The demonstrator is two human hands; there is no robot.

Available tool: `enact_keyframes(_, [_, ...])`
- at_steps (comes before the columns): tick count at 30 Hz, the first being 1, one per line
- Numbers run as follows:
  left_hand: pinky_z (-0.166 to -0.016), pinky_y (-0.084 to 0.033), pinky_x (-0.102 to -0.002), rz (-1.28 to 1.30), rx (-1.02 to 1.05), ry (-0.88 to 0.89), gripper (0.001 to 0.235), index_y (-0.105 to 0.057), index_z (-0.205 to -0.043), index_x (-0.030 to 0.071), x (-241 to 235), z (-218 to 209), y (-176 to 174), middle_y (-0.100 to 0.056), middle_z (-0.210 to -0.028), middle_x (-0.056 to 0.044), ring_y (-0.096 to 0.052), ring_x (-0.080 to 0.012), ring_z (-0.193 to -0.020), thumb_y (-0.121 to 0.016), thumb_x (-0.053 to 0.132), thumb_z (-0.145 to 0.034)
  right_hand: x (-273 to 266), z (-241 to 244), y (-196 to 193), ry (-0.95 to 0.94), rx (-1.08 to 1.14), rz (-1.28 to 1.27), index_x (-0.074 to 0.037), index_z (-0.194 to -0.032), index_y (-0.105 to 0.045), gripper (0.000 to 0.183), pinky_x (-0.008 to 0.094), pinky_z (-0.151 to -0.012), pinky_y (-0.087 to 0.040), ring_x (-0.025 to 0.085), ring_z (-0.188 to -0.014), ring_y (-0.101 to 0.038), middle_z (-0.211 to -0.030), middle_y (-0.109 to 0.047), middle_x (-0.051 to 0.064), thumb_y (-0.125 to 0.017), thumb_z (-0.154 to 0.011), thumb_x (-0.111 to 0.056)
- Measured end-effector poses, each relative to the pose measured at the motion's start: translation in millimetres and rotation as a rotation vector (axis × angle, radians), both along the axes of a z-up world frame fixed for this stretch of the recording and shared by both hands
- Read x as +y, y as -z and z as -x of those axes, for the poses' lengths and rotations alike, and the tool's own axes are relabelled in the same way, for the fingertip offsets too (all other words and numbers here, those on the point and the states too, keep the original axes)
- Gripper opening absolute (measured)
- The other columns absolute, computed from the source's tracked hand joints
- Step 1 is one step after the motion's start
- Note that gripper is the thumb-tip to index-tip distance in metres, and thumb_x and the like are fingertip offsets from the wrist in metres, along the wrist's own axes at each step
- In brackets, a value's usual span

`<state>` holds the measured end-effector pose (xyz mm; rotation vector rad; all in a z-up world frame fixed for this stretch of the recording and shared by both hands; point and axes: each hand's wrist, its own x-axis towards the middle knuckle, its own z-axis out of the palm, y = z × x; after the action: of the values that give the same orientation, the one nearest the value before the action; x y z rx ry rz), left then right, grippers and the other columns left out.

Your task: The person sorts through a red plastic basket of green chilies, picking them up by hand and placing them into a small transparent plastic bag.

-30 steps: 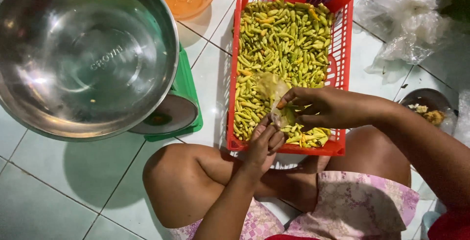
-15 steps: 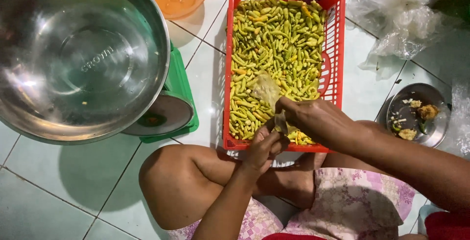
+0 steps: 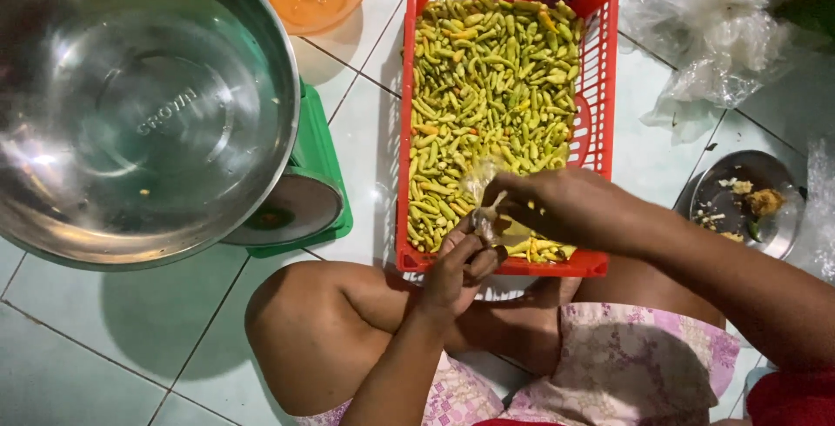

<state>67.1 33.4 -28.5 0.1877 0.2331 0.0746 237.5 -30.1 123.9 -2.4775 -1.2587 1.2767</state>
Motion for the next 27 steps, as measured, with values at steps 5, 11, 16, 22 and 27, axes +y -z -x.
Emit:
enact_keyframes(5, [-0.042, -0.023, -0.016, -0.199, 0.010, -0.040, 0.021, -0.059, -0.107, 0.000, -11, -4, 2, -0.041, -0.056, 0.001, -0.026, 0.0017, -0.042, -0.046, -0.007, -0.093, 18, -78, 60, 0.087, -0.119, -0.344, -0.001, -0.115, -0.071, 0.019, 0.041, -0.073, -0.062, 0.033, -0.073, -0.076, -0.087, -0.076, 0.022, -0.064, -0.098, 0.001])
enact_keyframes(11, [-0.048, -0.020, -0.017, -0.134, 0.057, 0.042, 0.028, -0.057, -0.126, -0.001, -12, 6, 31, -0.057, -0.078, 0.001, -0.029, -0.0018, -0.053, -0.050, 0.000, -0.099, 45, -169, 173, 0.235, -0.454, -0.416, -0.002, -0.143, -0.055, 0.045, 0.050, -0.108, -0.045, 0.039, -0.129, -0.050, -0.152, -0.045, 0.023, -0.065, -0.099, -0.007])
enact_keyframes(16, [-0.047, -0.017, -0.019, -0.138, 0.075, 0.040, 0.021, -0.060, -0.115, 0.002, -6, 2, 16, -0.052, -0.072, 0.003, -0.025, -0.0018, -0.051, -0.047, 0.000, -0.098, 31, -132, 198, 0.192, -0.550, -0.450, -0.012, -0.162, -0.030, 0.074, 0.064, -0.106, -0.039, 0.047, -0.134, -0.040, -0.157, -0.034, 0.027, -0.065, -0.103, -0.037])
enact_keyframes(22, [-0.044, -0.024, -0.017, -0.199, 0.038, -0.089, 0.018, -0.060, -0.106, -0.001, -11, 0, 19, -0.039, -0.063, 0.001, -0.022, 0.0017, -0.045, -0.047, -0.008, -0.094, -19, -96, 203, -0.019, -0.618, -0.482, -0.011, -0.124, -0.058, 0.045, 0.054, -0.097, -0.048, 0.045, -0.112, -0.059, -0.136, -0.051, 0.018, -0.075, -0.083, -0.021])
enact_keyframes(27, [-0.044, -0.026, -0.017, -0.219, 0.051, -0.102, 0.018, -0.060, -0.104, 0.000, -9, 3, 15, -0.039, -0.063, 0.001, -0.022, 0.0031, -0.043, -0.048, -0.008, -0.094, -61, -85, 193, 0.144, -0.357, -0.345, -0.012, -0.115, -0.068, 0.033, 0.051, -0.079, -0.059, 0.046, -0.093, -0.071, -0.115, -0.066, 0.017, -0.079, -0.084, -0.014])
